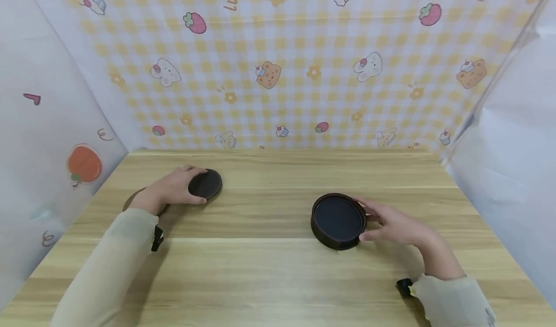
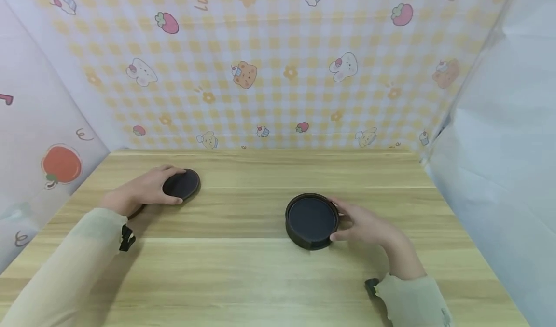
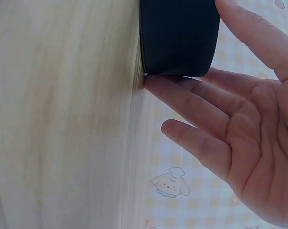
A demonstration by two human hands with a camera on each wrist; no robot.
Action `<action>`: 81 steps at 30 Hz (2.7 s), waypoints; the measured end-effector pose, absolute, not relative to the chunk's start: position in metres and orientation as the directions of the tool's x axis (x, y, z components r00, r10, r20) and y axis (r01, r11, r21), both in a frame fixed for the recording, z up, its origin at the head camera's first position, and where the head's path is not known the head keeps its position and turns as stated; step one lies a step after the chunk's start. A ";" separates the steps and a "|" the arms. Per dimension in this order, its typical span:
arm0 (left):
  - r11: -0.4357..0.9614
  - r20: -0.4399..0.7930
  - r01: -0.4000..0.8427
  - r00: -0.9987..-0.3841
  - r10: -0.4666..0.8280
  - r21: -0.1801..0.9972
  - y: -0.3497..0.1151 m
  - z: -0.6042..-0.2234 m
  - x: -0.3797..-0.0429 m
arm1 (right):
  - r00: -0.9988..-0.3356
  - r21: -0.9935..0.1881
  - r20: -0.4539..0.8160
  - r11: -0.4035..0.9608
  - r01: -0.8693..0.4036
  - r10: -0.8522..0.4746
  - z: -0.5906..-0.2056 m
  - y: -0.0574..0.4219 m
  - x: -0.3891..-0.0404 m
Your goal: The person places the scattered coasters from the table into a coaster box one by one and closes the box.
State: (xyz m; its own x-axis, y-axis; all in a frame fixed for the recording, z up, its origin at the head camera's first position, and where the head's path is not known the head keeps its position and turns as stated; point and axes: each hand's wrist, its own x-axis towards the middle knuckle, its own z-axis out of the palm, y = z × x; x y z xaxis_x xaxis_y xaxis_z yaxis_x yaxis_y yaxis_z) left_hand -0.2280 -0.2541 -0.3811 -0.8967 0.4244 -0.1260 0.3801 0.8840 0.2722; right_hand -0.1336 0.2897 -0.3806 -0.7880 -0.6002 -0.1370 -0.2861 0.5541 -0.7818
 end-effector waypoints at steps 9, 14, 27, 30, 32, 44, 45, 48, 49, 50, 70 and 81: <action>0.864 -0.117 0.407 -0.882 0.456 0.295 -0.239 -0.382 -0.220 | -0.790 -0.783 -0.164 0.565 -0.260 -0.590 -0.380 0.287 -0.135; 0.856 -0.110 0.436 -0.871 0.479 0.279 -0.229 -0.382 -0.217 | -0.794 -0.784 -0.159 0.564 -0.259 -0.586 -0.379 0.287 -0.133; 0.838 -0.100 0.480 -0.850 0.518 0.261 -0.203 -0.373 -0.203 | -0.797 -0.786 -0.160 0.564 -0.254 -0.583 -0.377 0.287 -0.131; 0.831 -0.098 0.495 -0.841 0.532 0.255 -0.199 -0.372 -0.200 | -0.799 -0.784 -0.168 0.570 -0.247 -0.578 -0.377 0.287 -0.131; 0.828 -0.099 0.499 -0.838 0.536 0.256 -0.196 -0.371 -0.198 | -0.800 -0.778 -0.173 0.577 -0.247 -0.575 -0.378 0.287 -0.131; 0.801 -0.077 0.551 -0.811 0.580 0.234 -0.175 -0.364 -0.187 | -0.800 -0.774 -0.168 0.580 -0.256 -0.576 -0.377 0.287 -0.132; 0.796 -0.073 0.560 -0.806 0.588 0.228 -0.173 -0.363 -0.187 | -0.799 -0.773 -0.168 0.580 -0.256 -0.577 -0.377 0.287 -0.131; 0.781 -0.064 0.585 -0.790 0.609 0.218 -0.167 -0.362 -0.185 | -0.798 -0.776 -0.170 0.578 -0.253 -0.578 -0.376 0.287 -0.131; 0.775 -0.059 0.594 -0.784 0.618 0.215 -0.165 -0.362 -0.185 | -0.798 -0.776 -0.171 0.578 -0.252 -0.578 -0.376 0.287 -0.131; 0.771 -0.058 0.600 -0.780 0.623 0.213 -0.163 -0.362 -0.185 | -0.798 -0.777 -0.172 0.577 -0.251 -0.578 -0.376 0.286 -0.131; 0.716 -0.052 0.664 -0.725 0.687 0.215 -0.126 -0.358 -0.178 | -0.801 -0.780 -0.157 0.569 -0.258 -0.578 -0.378 0.287 -0.132; 0.700 -0.084 0.671 -0.704 0.705 0.244 -0.102 -0.352 -0.174 | -0.797 -0.783 -0.145 0.561 -0.270 -0.586 -0.378 0.287 -0.132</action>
State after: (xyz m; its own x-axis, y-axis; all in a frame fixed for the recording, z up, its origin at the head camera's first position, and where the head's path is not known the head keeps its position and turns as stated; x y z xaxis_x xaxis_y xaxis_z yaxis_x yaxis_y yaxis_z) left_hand -0.1742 -0.1018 -0.3520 -0.7045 0.7048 -0.0836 0.6713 0.6999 0.2439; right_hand -0.1318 0.2873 -0.3782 -0.7971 -0.5862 -0.1449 -0.2702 0.5609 -0.7825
